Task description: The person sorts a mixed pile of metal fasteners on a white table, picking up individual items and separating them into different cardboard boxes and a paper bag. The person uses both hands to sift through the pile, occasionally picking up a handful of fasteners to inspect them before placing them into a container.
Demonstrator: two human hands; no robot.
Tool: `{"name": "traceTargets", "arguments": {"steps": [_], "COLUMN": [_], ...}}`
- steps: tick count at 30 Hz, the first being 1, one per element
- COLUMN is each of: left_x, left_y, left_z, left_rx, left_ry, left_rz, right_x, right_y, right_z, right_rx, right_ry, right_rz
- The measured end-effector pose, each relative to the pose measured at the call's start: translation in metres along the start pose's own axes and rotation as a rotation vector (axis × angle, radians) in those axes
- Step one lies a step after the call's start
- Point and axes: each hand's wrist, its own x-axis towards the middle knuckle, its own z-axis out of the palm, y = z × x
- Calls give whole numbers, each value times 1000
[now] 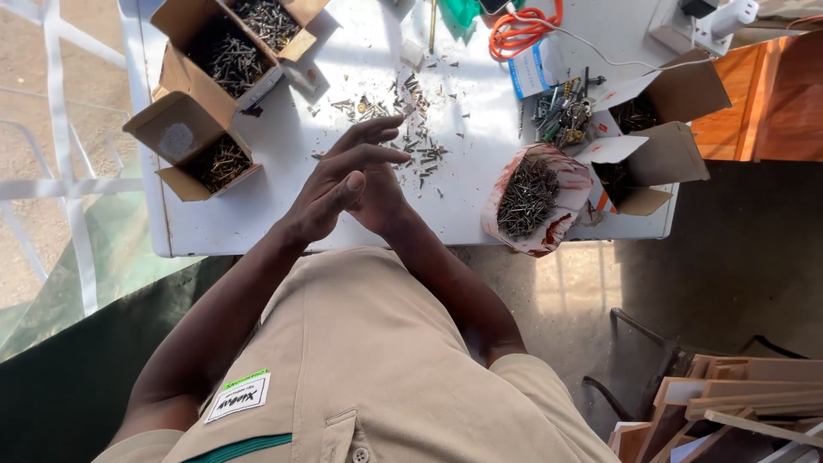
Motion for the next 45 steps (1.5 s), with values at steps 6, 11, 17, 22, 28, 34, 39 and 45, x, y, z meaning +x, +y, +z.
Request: {"name": "traceTargets", "arguments": {"steps": [6, 11, 17, 22, 28, 34, 39, 45], "left_x": [78, 157, 231, 251, 243, 250, 249, 237], "left_y": [-14, -87, -171, -208, -199, -195, -183, -178], "left_z": [2, 66, 115, 116, 106, 94, 82, 85], "left_rx": [501, 802, 1145, 1114, 1256, 1130, 885, 1034], "left_ry": [-118, -268, -657, -704, -746, -631, -430, -320], "left_rz": [68, 309, 357, 537, 425, 491, 242, -18], "right_x": [-13, -34, -67, -86, -85, -92, -99, -71], "right_y": [-18, -37, -42, -54, -55, -86, -135, -217], "right_z": [-14, -29, -60, -53, -69, -49, -52, -82], "right_rx": [-98, 149, 401, 511, 487, 194, -711, -1605], "right_ry": [525, 589, 234, 78, 74, 618, 705, 986], "right_rz": [-71, -117, -365, -490, -467, -395, -393, -516]}}
